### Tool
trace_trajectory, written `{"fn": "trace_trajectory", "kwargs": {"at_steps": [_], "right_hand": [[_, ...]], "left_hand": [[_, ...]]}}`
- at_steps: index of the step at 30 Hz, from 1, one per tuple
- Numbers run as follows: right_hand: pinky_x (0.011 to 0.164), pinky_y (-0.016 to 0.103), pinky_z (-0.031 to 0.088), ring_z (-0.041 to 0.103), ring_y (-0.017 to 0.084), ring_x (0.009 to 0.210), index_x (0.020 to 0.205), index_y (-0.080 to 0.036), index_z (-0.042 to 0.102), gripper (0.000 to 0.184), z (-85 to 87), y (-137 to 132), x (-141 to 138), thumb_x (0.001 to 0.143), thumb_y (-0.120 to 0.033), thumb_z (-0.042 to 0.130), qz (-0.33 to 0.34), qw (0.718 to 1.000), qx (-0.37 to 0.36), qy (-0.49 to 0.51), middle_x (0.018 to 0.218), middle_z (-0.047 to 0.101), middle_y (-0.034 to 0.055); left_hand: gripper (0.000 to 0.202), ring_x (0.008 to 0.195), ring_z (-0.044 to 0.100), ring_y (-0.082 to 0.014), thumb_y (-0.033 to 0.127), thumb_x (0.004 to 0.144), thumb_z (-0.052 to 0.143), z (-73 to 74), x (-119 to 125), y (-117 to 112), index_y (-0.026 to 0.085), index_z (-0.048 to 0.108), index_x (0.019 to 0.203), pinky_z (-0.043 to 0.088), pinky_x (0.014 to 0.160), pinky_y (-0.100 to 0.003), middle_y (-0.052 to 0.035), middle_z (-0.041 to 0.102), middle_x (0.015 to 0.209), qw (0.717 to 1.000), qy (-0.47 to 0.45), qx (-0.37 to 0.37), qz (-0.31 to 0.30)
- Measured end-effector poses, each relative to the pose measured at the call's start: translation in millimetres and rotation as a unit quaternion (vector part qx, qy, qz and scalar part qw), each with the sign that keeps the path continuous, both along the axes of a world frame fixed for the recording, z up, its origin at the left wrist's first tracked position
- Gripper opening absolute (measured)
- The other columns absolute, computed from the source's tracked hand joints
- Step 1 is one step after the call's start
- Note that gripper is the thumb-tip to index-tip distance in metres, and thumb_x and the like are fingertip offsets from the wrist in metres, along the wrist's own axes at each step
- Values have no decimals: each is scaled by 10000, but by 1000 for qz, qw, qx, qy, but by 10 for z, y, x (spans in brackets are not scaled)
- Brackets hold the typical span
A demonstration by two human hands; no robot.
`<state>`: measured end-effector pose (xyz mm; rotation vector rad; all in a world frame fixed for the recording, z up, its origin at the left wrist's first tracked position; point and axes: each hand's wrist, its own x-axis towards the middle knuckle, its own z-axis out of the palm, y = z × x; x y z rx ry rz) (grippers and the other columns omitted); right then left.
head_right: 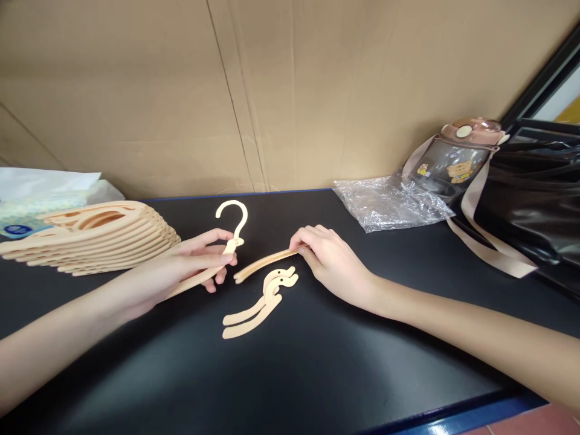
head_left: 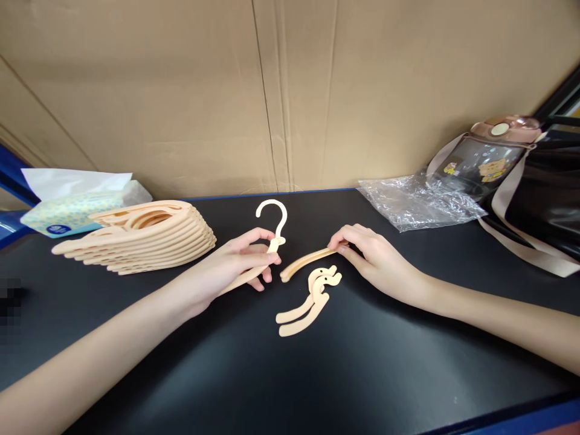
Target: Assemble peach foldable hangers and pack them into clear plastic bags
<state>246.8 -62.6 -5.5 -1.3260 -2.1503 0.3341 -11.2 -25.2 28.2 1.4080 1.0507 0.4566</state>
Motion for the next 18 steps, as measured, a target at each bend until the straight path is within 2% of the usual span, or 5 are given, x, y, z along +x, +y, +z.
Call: {"fn": "trace_trajectory", "kwargs": {"at_steps": [4,7,11,14,18], "right_hand": [[759,299,407,523,153,831,936,-234,471,159,8,-15,10,978,-154,340,-24,998,-30,56,901,570,-4],[681,281,387,500,145,740,954,-245,466,166,40,-32,2,1001,-213,311,-39,994,-64,77,820,533,-21],[696,289,371,496,145,731,810,-224,491,281,93,-49,-28,1012,-357,349,-35,993,-74,80,773,522,-24],[692,290,368,500,150,742,768,-217,552,335,111,-44,-31,990,-425,412,-14,994,-78,81,774,553,-17],[704,287,375,504,151,763,780,-215,586,311,110,-26,-14,985,-398,440,19,992,-67,105,799,561,-6]], "left_hand": [[290,699,576,-84,492,833,664,-1,-5,-16,228,584,922,533,709,-211,43,601,837,998,-23,-32,49],[290,823,618,-112,493,814,685,-13,8,-41,215,624,869,533,770,-204,20,644,937,998,-13,-29,58],[301,989,632,-168,500,787,708,-30,4,-54,213,676,873,529,818,-207,-17,679,1079,998,7,-26,62],[290,969,644,-171,489,779,714,-28,-13,-45,208,686,848,530,798,-197,-24,698,1048,998,9,-24,54],[212,838,648,-140,417,803,701,-18,-41,-21,210,654,807,545,739,-207,-4,693,1029,999,-5,-33,30]]}}
